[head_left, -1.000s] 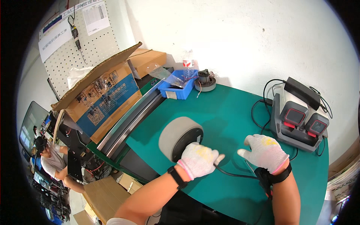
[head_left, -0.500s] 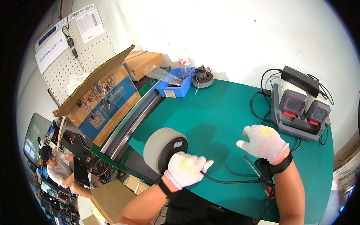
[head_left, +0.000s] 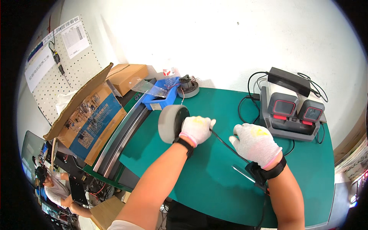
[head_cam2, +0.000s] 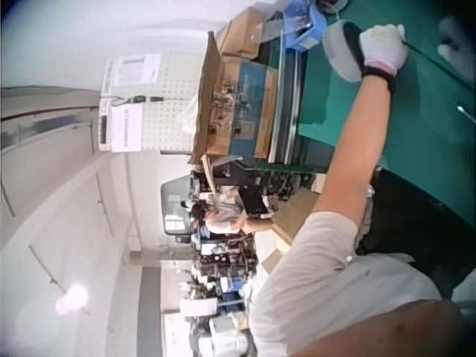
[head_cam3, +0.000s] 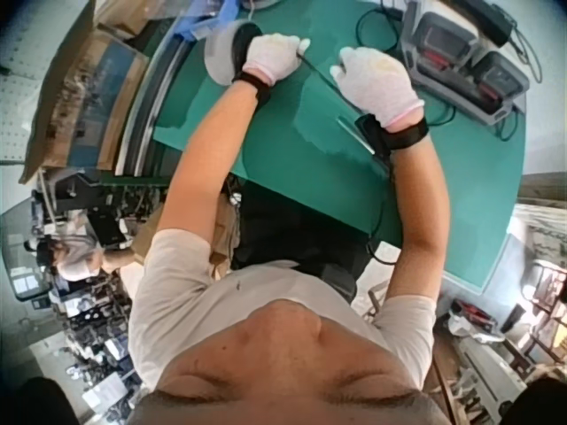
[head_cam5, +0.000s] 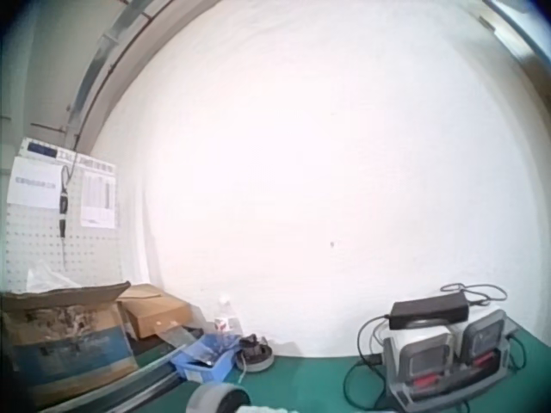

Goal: Disassembling and inspecting an electromechanical wheel motor assembly using a screwdriver and hands.

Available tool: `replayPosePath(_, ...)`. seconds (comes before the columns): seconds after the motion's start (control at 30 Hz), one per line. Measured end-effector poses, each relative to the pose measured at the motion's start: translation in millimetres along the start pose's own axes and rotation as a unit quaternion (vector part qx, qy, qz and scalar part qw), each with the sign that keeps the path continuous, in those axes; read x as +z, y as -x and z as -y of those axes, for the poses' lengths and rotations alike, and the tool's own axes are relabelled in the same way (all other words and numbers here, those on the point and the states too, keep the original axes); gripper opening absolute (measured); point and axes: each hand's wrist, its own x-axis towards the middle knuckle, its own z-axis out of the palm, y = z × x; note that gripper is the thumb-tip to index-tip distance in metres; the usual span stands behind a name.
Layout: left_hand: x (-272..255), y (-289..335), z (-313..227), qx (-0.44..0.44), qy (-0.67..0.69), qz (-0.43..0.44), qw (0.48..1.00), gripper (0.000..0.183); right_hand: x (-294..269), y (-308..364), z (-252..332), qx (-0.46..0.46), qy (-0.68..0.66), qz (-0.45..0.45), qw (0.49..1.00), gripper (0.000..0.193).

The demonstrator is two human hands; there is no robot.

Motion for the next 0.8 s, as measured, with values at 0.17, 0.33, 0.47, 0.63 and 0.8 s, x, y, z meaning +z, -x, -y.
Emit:
replayPosePath(0.17,17.6,-55.8,6.7,-0.024,0.024,0.048,0.998,0.048,-10.0,-1.2,5.4,0.024,0.019,-0.004,1.0,0.03)
replayPosePath(0.33,20.7,-66.3,27.0,-0.024,0.004,0.072,0.997,0.051,-16.0,17.2,20.0,0.014,0.046,0.024,0.999,0.039)
replayPosePath(0.47,3.5,-50.7,12.0,0.008,0.026,0.09,0.996,0.048,13.1,78.4,-0.2,0.087,0.081,0.118,0.986,0.064)
replayPosePath(0.63,-3.5,10.5,12.0,0.037,0.067,-0.004,0.997,0.045,17.4,102.9,-17.1,0.063,0.025,0.028,0.997,0.048)
replayPosePath(0.8,-6.2,76.0,25.3,0.003,0.074,0.0,0.997,0.042,1.8,96.4,11.8,-0.002,-0.009,0.075,0.997,0.069)
